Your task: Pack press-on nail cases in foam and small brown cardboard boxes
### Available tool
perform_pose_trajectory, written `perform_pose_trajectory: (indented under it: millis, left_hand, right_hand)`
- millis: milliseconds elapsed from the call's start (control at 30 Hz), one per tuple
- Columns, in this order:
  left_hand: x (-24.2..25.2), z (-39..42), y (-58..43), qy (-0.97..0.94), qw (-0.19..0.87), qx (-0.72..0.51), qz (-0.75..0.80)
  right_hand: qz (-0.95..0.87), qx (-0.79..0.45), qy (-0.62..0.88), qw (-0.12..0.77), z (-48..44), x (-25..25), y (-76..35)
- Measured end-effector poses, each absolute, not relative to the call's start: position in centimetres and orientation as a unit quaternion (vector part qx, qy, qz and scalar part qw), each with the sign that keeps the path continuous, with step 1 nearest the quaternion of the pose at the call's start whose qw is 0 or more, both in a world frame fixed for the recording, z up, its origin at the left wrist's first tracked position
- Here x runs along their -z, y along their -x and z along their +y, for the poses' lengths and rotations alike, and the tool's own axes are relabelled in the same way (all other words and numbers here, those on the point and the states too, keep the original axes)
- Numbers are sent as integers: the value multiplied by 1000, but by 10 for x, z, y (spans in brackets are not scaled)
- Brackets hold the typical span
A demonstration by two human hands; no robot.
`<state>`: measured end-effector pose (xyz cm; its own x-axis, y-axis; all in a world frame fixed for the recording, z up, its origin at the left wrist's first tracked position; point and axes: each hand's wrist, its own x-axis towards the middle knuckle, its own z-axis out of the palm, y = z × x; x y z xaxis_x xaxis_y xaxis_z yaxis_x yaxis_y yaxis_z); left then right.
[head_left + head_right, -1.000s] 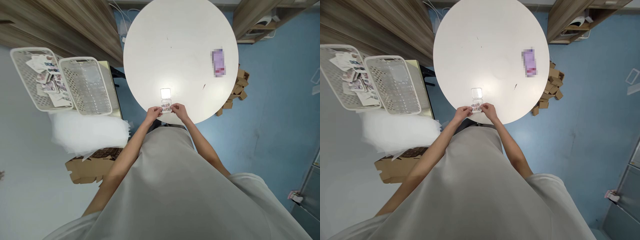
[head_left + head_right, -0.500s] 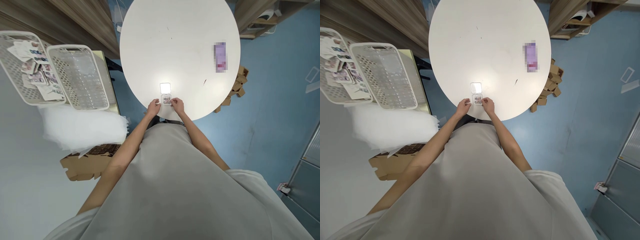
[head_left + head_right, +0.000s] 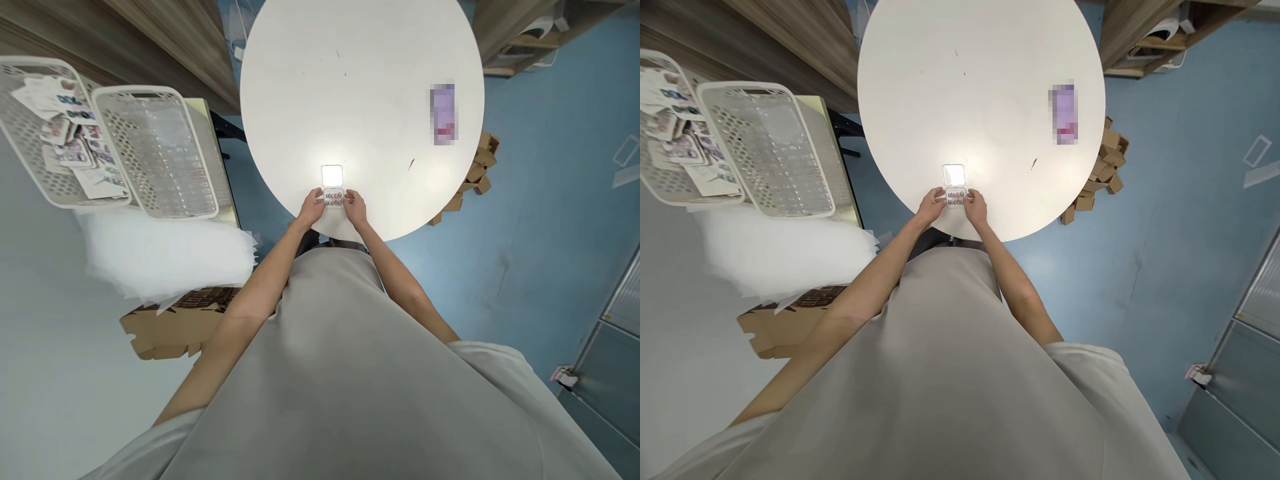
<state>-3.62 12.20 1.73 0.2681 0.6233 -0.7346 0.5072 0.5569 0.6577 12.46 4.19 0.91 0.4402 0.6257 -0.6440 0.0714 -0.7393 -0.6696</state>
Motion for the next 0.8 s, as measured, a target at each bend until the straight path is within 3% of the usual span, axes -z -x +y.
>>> perform_pose_trajectory:
  millis: [200, 433, 800]
  left_hand:
    - [-22, 126, 41, -417, 637, -42, 647]
    - [-49, 118, 71, -303, 748, -71, 587]
    - [-102, 123, 103, -303, 798, -144, 501]
  right_hand:
    - [-162, -548, 759, 313, 46, -22, -132]
    - [-120, -658, 649, 363, 28, -56, -136]
    - [-191, -673, 570, 430, 27, -105, -129]
